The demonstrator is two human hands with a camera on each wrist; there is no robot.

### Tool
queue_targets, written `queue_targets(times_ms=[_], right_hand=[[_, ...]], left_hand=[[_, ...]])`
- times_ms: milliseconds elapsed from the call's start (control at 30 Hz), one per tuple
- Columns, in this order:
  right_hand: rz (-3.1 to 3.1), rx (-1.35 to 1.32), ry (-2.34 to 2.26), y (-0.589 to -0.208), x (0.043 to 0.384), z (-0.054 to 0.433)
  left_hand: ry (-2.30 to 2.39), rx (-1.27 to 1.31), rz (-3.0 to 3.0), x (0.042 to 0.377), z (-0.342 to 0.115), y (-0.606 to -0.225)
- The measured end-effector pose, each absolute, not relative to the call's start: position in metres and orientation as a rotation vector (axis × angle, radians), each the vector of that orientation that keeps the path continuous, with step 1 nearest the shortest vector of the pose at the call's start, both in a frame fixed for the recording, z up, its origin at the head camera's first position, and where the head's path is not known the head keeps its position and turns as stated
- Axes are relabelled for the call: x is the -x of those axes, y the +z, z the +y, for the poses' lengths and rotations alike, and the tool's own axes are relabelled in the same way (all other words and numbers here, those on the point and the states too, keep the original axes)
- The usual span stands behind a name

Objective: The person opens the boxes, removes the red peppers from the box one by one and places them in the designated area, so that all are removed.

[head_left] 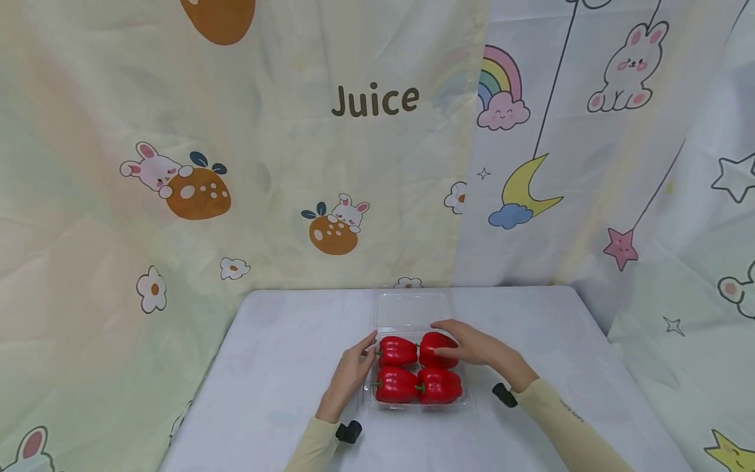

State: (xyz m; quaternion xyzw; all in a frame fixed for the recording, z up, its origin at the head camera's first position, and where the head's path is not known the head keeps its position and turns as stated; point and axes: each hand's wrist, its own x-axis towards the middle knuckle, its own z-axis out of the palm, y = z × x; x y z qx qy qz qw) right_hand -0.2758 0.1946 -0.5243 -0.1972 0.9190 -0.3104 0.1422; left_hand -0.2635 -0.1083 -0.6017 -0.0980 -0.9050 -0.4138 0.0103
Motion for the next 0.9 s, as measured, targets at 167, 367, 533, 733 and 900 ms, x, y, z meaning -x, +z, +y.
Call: queue_targets(times_ms=[167, 367, 533, 733, 900], right_hand=[[2.623, 0.590, -0.904, -0.527, 0.276, 0.191], [2.606, 0.663, -0.872, -0.528, 0.277, 0.186], [2.623, 0.650, -0.819, -0.531, 0.277, 0.182], [2.695, 0.688, -0.681, -0.535, 0.275, 0.178], [2.710, 0.767, -0.606, -0.536, 0.273, 0.177]], left_hand=[[-1.299, 0.296, -2.831, 0.264, -0.109, -0.603], [-1.311, 0.298, -2.840, 0.265, -0.110, -0.604], [-1.318, 0.313, -2.825, 0.264, -0.110, -0.603], [-1.326, 0.312, -2.822, 0.264, -0.110, -0.604], [-1.334, 0.307, -2.825, 0.265, -0.110, -0.604]])
